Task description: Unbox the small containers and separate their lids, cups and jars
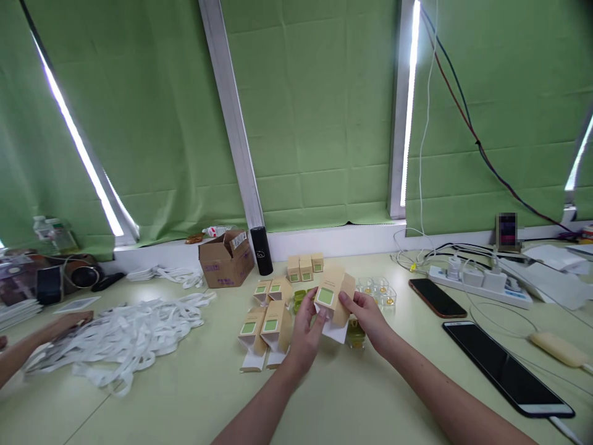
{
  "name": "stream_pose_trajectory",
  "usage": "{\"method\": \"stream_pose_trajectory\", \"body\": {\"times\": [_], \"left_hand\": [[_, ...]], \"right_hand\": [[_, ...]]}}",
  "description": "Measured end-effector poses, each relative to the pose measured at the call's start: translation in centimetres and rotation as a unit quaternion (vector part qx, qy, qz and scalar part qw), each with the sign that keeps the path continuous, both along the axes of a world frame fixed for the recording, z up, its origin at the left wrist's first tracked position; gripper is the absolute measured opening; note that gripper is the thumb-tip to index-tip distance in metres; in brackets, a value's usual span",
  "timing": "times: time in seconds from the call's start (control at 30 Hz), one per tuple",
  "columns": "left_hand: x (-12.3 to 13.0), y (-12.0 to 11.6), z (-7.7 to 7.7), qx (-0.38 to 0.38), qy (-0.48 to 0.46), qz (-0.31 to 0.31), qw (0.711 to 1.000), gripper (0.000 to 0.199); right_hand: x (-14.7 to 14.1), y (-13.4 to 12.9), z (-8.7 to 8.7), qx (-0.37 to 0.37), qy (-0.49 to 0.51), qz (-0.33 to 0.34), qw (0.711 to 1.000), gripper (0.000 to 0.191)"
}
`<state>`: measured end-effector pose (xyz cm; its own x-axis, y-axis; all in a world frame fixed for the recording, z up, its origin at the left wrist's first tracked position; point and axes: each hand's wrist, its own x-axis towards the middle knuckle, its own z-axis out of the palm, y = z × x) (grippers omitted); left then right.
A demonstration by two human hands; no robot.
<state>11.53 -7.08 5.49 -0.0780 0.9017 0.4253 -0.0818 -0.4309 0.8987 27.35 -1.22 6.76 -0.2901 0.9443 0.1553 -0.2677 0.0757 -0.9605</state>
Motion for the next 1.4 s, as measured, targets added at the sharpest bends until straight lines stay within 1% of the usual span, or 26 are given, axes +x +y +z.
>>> {"method": "stream_pose_trajectory", "body": {"times": [0.1, 0.23, 0.33, 0.43, 0.57, 0.7, 0.77, 0.83, 0.9, 0.97, 1.07, 1.1, 1.17, 1.2, 1.27, 1.4], "left_hand": [[-0.1, 0.1, 0.3, -0.015, -0.036, 0.004, 0.999, 0.061], [-0.4, 0.4, 0.4, -0.022, -0.032, 0.044, 0.998, 0.056], [-0.5, 0.7, 0.3, -0.032, -0.035, 0.050, 0.998, 0.054], [-0.5, 0.9, 0.2, -0.043, -0.028, 0.049, 0.997, 0.052], [-0.7, 1.0, 0.1, -0.037, 0.007, 0.064, 0.997, 0.052], [-1.0, 1.3, -0.4, -0.023, 0.056, 0.079, 0.995, 0.050], [-1.2, 1.5, -0.6, -0.015, 0.070, 0.089, 0.993, 0.047], [-1.4, 1.7, -0.7, 0.001, 0.078, 0.105, 0.991, 0.042], [-1.5, 1.8, -0.7, 0.029, 0.089, 0.136, 0.986, 0.035], [-1.7, 1.8, -0.6, 0.077, 0.108, 0.189, 0.973, 0.024], [-2.0, 1.5, -0.3, 0.186, 0.173, 0.259, 0.932, 0.005], [-2.1, 1.4, -0.2, 0.225, 0.201, 0.272, 0.914, 0.006], [-2.3, 1.1, -0.1, 0.280, 0.254, 0.286, 0.881, 0.016], [-2.3, 1.0, 0.0, 0.292, 0.275, 0.290, 0.869, 0.020], [-2.3, 0.8, 0.1, 0.292, 0.303, 0.299, 0.856, 0.024], [-2.1, 0.6, 0.1, 0.288, 0.312, 0.310, 0.850, 0.025]], "right_hand": [[0.2, -0.1, 0.2, 0.003, 0.012, -0.007, 1.000, 0.061], [0.3, 0.0, 0.0, -0.002, 0.020, -0.025, 0.999, 0.059], [0.3, 0.2, -0.3, -0.009, 0.030, -0.027, 0.999, 0.057], [0.3, 0.3, -0.5, -0.013, 0.028, -0.024, 0.999, 0.055], [0.3, 0.2, -0.5, -0.003, 0.013, -0.024, 1.000, 0.054], [0.1, 0.1, -0.4, 0.020, -0.017, -0.032, 0.999, 0.057], [0.0, 0.0, -0.4, 0.038, -0.021, -0.022, 0.999, 0.059], [0.0, 0.0, -0.5, 0.067, -0.009, -0.008, 0.998, 0.057], [0.2, 0.2, -0.8, 0.110, -0.006, -0.016, 0.994, 0.052], [0.4, 0.5, -1.1, 0.151, -0.026, -0.065, 0.986, 0.043], [0.7, 1.0, -1.5, 0.169, -0.068, -0.167, 0.969, 0.032], [0.7, 1.2, -1.7, 0.165, -0.074, -0.189, 0.965, 0.032], [0.6, 1.4, -1.8, 0.157, -0.078, -0.212, 0.961, 0.037], [0.6, 1.4, -1.8, 0.153, -0.080, -0.216, 0.961, 0.038], [0.5, 1.5, -1.9, 0.146, -0.084, -0.216, 0.962, 0.039], [0.4, 1.5, -2.1, 0.133, -0.088, -0.208, 0.965, 0.040]]}}
